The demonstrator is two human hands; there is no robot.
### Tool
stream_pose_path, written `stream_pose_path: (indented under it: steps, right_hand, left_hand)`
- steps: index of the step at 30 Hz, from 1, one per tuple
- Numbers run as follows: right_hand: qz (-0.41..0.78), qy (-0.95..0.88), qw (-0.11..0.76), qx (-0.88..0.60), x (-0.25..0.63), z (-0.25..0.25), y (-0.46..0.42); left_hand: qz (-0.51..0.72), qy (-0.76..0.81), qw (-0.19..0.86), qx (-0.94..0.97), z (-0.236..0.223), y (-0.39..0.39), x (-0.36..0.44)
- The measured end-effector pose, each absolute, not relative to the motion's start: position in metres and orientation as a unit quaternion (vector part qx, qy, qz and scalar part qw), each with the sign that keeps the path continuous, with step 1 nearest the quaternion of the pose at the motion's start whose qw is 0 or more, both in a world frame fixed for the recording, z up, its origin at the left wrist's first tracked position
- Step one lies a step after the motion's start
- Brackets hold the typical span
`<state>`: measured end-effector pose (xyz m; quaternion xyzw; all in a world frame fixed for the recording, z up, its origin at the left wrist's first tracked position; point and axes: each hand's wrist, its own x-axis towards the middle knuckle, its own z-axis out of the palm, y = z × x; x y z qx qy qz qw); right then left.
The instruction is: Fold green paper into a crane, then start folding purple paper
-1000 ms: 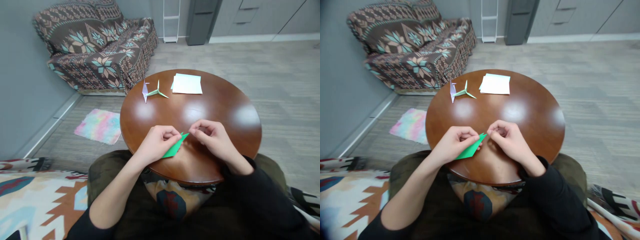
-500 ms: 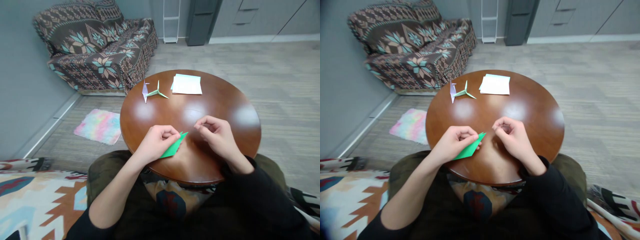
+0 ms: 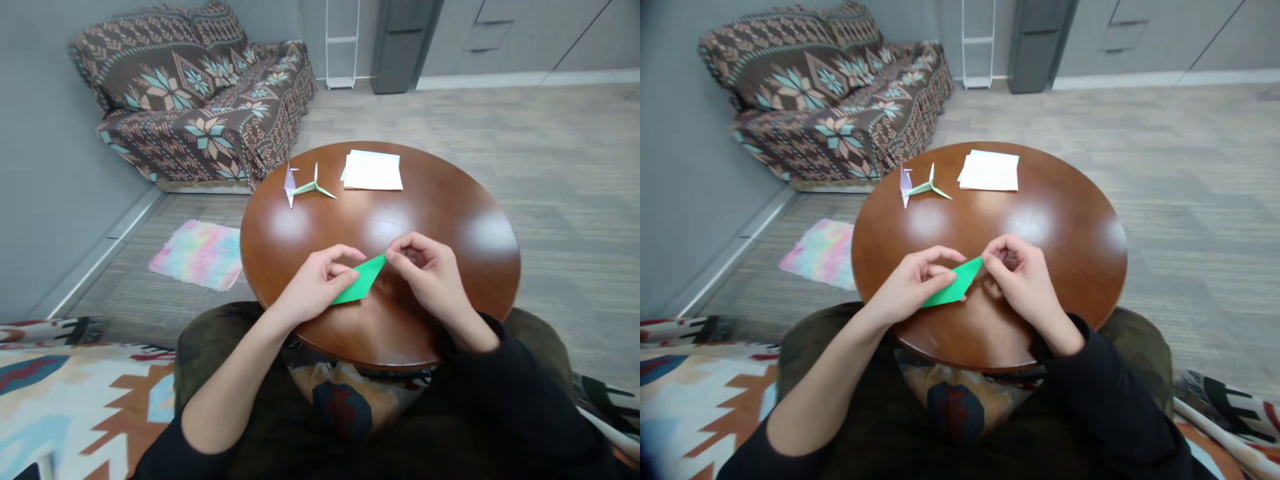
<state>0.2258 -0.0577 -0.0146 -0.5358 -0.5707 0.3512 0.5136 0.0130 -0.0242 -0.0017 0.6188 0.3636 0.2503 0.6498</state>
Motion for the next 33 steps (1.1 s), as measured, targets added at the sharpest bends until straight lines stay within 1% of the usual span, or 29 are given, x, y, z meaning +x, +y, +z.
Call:
stream_pose_path:
  steps: [2,5,7,13,17,19,26,30,33]
  right_hand:
    - [0.366,-0.568,0.522,-0.52,0.226,-0.015,-0.057]
    - [0.425,-0.598,0.459,-0.502,0.227,-0.014,-0.057]
    - [0.444,-0.602,0.432,-0.503,0.227,-0.014,-0.058]
    - [0.454,-0.614,0.417,-0.493,0.225,-0.012,-0.061]
    - [0.425,-0.644,0.405,-0.49,0.221,-0.012,-0.063]
    - [0.418,-0.652,0.403,-0.487,0.22,-0.012,-0.063]
    - [0.393,-0.632,0.435,-0.506,0.224,-0.012,-0.063]
    - [0.392,-0.609,0.451,-0.522,0.232,-0.011,-0.062]
    - [0.376,-0.548,0.505,-0.551,0.238,-0.012,-0.058]
  left_hand:
    - [0.241,0.355,0.656,0.621,-0.002,-0.024,0.013]
    - [0.231,0.327,0.68,0.615,-0.001,-0.024,0.012]
    - [0.219,0.316,0.685,0.618,0.0,-0.025,0.012]
    - [0.21,0.33,0.657,0.644,0.0,-0.025,0.012]
    - [0.216,0.375,0.607,0.667,0.0,-0.026,0.017]
    - [0.223,0.381,0.602,0.665,0.001,-0.027,0.019]
    - [0.213,0.343,0.657,0.637,0.001,-0.022,0.011]
    - [0.213,0.358,0.645,0.64,0.0,-0.015,0.003]
    - [0.258,0.389,0.64,0.61,-0.002,-0.009,0.0]
